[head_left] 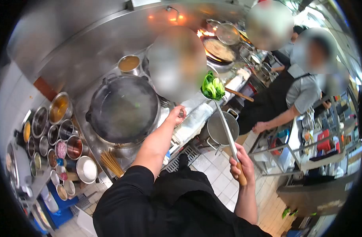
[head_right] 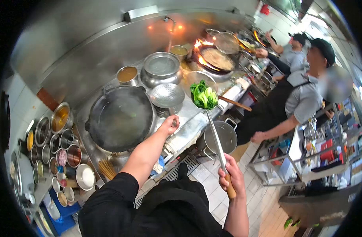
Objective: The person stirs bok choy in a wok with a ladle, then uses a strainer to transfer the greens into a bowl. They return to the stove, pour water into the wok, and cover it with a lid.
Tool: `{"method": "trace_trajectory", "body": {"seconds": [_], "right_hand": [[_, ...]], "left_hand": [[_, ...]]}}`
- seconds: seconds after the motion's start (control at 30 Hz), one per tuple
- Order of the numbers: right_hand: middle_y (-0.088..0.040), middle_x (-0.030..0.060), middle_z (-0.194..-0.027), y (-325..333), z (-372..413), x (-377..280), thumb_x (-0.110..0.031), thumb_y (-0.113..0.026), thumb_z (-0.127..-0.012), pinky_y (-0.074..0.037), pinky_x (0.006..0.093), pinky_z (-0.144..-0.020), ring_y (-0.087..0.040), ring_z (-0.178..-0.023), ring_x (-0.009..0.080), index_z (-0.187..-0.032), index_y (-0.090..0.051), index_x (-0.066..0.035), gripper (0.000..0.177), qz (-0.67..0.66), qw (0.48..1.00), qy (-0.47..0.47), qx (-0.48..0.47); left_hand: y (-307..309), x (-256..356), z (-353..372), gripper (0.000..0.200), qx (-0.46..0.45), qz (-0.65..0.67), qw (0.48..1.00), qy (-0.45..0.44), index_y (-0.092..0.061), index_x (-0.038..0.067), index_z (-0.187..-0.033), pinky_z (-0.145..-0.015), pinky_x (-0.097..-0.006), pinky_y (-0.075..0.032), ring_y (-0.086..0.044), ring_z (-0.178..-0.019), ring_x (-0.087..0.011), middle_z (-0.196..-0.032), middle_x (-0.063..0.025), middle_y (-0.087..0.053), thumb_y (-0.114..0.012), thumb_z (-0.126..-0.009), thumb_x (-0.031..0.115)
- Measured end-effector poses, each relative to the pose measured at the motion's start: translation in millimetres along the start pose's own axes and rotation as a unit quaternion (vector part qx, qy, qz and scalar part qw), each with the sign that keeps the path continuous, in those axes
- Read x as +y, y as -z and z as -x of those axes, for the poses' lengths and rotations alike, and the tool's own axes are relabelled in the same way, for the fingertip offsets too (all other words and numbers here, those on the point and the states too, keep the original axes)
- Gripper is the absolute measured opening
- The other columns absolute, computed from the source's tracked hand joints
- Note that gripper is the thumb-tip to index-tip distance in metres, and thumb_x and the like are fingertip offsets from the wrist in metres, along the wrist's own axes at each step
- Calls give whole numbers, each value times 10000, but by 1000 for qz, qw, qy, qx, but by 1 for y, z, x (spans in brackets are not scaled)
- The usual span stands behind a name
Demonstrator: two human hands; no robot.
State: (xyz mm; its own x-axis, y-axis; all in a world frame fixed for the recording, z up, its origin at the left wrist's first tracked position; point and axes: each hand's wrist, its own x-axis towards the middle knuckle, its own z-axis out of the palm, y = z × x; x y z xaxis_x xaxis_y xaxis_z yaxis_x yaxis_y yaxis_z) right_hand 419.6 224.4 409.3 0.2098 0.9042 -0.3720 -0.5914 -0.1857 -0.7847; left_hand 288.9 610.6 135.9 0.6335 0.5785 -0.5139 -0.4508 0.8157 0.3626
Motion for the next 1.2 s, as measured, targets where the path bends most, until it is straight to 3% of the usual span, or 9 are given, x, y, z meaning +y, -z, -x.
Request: {"method": "trace_trajectory", "body": {"seconds": [0.1,0.2,0.33,0.57,0.67,0.7,0.77,0.97,1.2], "right_hand": [[-524,87,-730,9,62,11,-236,-452,-1070,-331,230,-306,-398,-363,94,-1452,-374,-125,405,-23,998,5,65],[-525,102,-719,26,127,27,-233,-506,-1044,-358,231,-338,-418,-385,99,-1482,-367,-132,470,-21,995,17,91],[-521,102,-725,46,222,61,-230,-534,-1036,-365,228,-353,-426,-389,99,-1479,-378,-129,480,-56,986,30,157],[-542,99,-759,42,384,137,-245,-535,-1041,-369,229,-388,-417,-412,91,-1487,-392,-130,482,-147,937,67,308],[-545,83,-762,34,457,184,-248,-544,-1031,-370,230,-390,-429,-421,88,-1482,-400,-131,488,-201,891,95,395],[-546,77,-763,26,479,196,-247,-548,-1026,-371,231,-390,-428,-420,87,-1481,-402,-131,491,-211,877,106,419],[-552,71,-765,15,521,222,-261,-562,-1018,-367,227,-378,-434,-409,88,-1479,-403,-134,505,-230,832,138,486],[-548,64,-750,24,618,294,-253,-497,-1050,-371,230,-343,-451,-398,96,-1474,-404,-159,443,-263,670,249,647],[-558,52,-743,111,711,332,-227,-429,-1060,-410,287,-388,-480,-440,117,-1456,-384,-178,402,-209,488,204,823]], "left_hand": [[17,-16,-24,281,132,76,988,14,-508,71,-1068,-548,-352,-584,-581,-647,-203,-869,-132,-574,-680,-947,257],[22,-22,-19,420,153,-121,980,-27,-498,59,-1239,-559,-365,-591,-582,-694,-204,-940,-136,-554,-688,-955,304],[37,-30,-18,521,187,-324,927,-40,-539,10,-1282,-578,-357,-573,-624,-778,-261,-1085,-167,-585,-712,-912,332],[84,-11,-27,408,149,-325,934,-19,-562,74,-1189,-702,-350,-598,-618,-883,-285,-1041,-153,-577,-759,-875,245],[58,-12,7,453,161,-463,867,-89,-603,71,-1196,-642,-338,-597,-633,-679,-253,-923,-149,-643,-768,-857,322],[69,-7,5,498,72,-452,881,-119,-620,63,-1216,-681,-349,-602,-662,-779,-259,-1025,-163,-663,-769,-849,365],[30,-14,12,551,201,-482,845,-115,-625,28,-1240,-786,-380,-603,-658,-981,-289,-1166,-147,-646,-815,-808,311],[-26,-87,53,588,206,-468,844,-164,-552,-43,-1314,-879,-395,-574,-627,-1120,-326,-1285,-199,-588,-764,-859,264],[-61,-177,97,773,148,-473,862,-107,-331,-88,-1483,-1006,-396,-541,-545,-1289,-336,-1474,-235,-436,-723,-913,256]]}}
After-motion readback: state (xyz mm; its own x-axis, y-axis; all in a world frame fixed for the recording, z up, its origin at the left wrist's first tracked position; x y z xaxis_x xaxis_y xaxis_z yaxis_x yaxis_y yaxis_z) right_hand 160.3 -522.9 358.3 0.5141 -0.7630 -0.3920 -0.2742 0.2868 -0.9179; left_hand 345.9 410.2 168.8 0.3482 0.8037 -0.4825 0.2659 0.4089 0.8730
